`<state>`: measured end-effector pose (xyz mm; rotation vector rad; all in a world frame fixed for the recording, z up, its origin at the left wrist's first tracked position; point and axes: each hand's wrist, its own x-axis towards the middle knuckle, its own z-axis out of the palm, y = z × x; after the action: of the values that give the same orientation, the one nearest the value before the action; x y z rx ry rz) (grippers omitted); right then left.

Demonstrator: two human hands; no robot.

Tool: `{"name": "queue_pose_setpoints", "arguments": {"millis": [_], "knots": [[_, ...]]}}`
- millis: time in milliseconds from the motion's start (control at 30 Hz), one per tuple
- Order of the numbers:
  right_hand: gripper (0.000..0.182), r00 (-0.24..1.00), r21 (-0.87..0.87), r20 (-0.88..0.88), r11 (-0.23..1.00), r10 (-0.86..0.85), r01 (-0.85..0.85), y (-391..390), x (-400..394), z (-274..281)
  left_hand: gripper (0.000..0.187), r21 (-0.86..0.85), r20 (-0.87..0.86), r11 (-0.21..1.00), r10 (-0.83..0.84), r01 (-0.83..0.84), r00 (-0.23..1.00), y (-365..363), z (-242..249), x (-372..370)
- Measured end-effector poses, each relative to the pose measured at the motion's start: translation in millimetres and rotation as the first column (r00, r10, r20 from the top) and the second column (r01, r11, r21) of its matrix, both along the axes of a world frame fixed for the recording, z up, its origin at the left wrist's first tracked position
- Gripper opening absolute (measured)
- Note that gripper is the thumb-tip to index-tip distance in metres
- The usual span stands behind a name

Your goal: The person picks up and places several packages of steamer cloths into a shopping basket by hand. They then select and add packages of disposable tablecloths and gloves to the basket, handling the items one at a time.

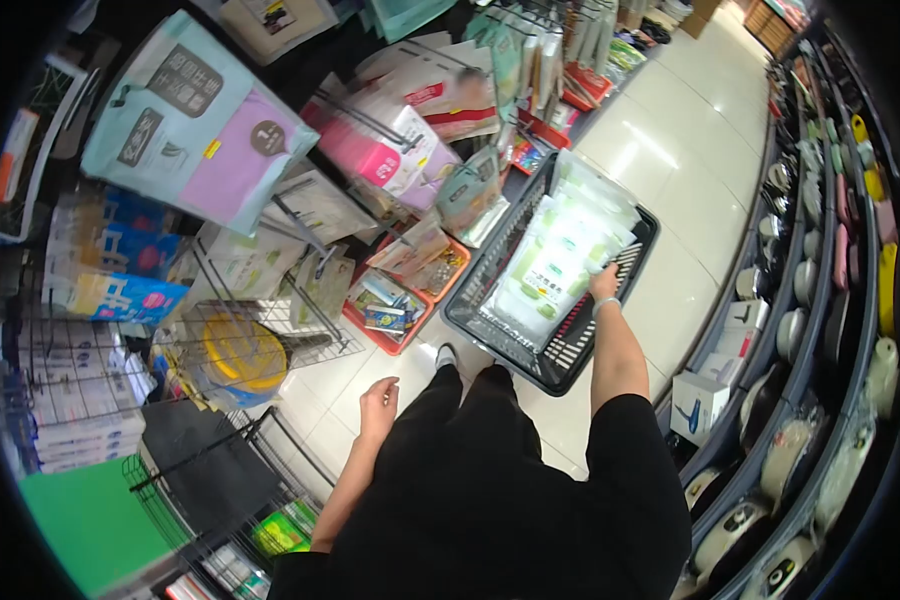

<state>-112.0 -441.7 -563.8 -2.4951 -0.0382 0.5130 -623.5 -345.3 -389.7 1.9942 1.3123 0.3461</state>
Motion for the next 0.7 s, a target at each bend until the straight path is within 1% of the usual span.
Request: {"name": "queue_pose_setpoints", "arguments": {"millis": [33, 67, 100, 133, 167, 233, 267, 300, 333, 367, 400, 433, 500, 533, 600, 633, 667, 700], "knots": [[0.050, 1.000, -0.023, -0.004, 0.999, -0.027, 0.027, -1, 3, -8, 0.018, 0.025, -0.023, 0.999, -0.028, 0.029, 0.999, -4, -3, -7], [0.042, 1.000, -0.064, 0.018, 0.998, 0.023, -0.022, -4, 6, -16, 0.017, -0.007, -0.037, 1.000, -0.012, 0.012, 0.999, -9, 2, -9], [0.035, 0.997, -0.105, 0.042, 0.992, 0.071, -0.066, -5, 7, -23, 0.017, -0.003, -0.042, 1.000, 0.000, 0.000, 0.999, -12, 5, -10], [0.024, 0.997, -0.079, 0.052, 0.995, 0.064, -0.059, -3, 4, -20, 0.017, -0.028, -0.040, 1.000, 0.000, -0.001, 0.999, -15, 7, -11], [0.024, 0.996, -0.079, 0.050, 0.995, 0.070, -0.066, -1, 2, -13, 0.016, -0.057, -0.037, 0.998, -0.002, 0.000, 0.999, -19, 7, -13], [0.022, 0.993, -0.058, 0.076, 0.994, 0.092, -0.088, -5, -3, -9, 0.016, -0.051, -0.035, 0.999, -0.005, 0.004, 0.999, -23, 4, -15], [0.020, 0.951, -0.057, 0.216, 0.975, 0.223, -0.216, -8, -7, -11, 0.016, -0.049, -0.029, 0.999, -0.007, 0.006, 1.000, -23, 4, -13], [0.020, 0.950, -0.062, 0.218, 0.975, 0.222, -0.214, -11, -10, -11, 0.015, -0.045, -0.019, 0.999, -0.011, 0.010, 1.000, -22, 4, -11], [0.019, 0.987, 0.210, 0.058, 0.965, 0.149, -0.158, -8, -19, 6, 0.015, -0.060, -0.001, 0.998, 0.006, -0.006, 1.000, -21, 4, -7], [0.018, 0.986, 0.453, -0.115, 0.890, 0.118, -0.054, -5, -28, 23, 0.015, -0.061, 0.007, 0.998, 0.006, -0.006, 1.000, -17, 3, -5], [0.015, 0.958, 0.594, -0.154, 0.797, 0.242, -0.106, -7, -39, 41, 0.016, -0.057, 0.016, 0.998, 0.003, -0.002, 1.000, -16, 1, -2], [0.013, 0.941, 0.624, -0.146, 0.767, 0.307, -0.153, -9, -50, 60, 0.016, -0.052, 0.026, 0.999, 0.002, -0.001, 1.000, -14, -1, 1], [0.013, 0.923, 0.798, -0.214, 0.603, 0.320, -0.024, -6, -87, 123, 0.016, -0.052, 0.053, 0.999, 0.006, -0.003, 0.999, -10, -2, 10], [0.013, 0.921, 0.796, -0.205, 0.603, 0.330, -0.039, -11, -94, 146, 0.017, -0.045, 0.083, 0.999, -0.011, 0.015, 0.996, -8, -2, 15], [0.012, 0.912, 0.789, -0.008, 0.564, 0.410, -0.246, -18, -109, 192, 0.017, -0.031, 0.128, 0.999, -0.032, 0.037, 0.991, 0, 5, 30], [0.011, 0.909, 0.799, 0.015, 0.542, 0.417, -0.262, -20, -120, 238, 0.017, -0.064, 0.185, 0.998, -0.015, 0.027, 0.983, 3, 12, 39], [0.010, 0.877, 0.779, 0.055, 0.528, 0.478, -0.337, -26, -122, 265, 0.017, -0.093, 0.239, 0.996, 0.010, 0.013, 0.971, 6, 21, 48], [0.009, 0.829, 0.775, 0.127, 0.466, 0.545, -0.426, -29, -122, 286, 0.021, -0.119, 0.301, 0.993, 0.022, 0.015, 0.953, 8, 37, 58]]}}
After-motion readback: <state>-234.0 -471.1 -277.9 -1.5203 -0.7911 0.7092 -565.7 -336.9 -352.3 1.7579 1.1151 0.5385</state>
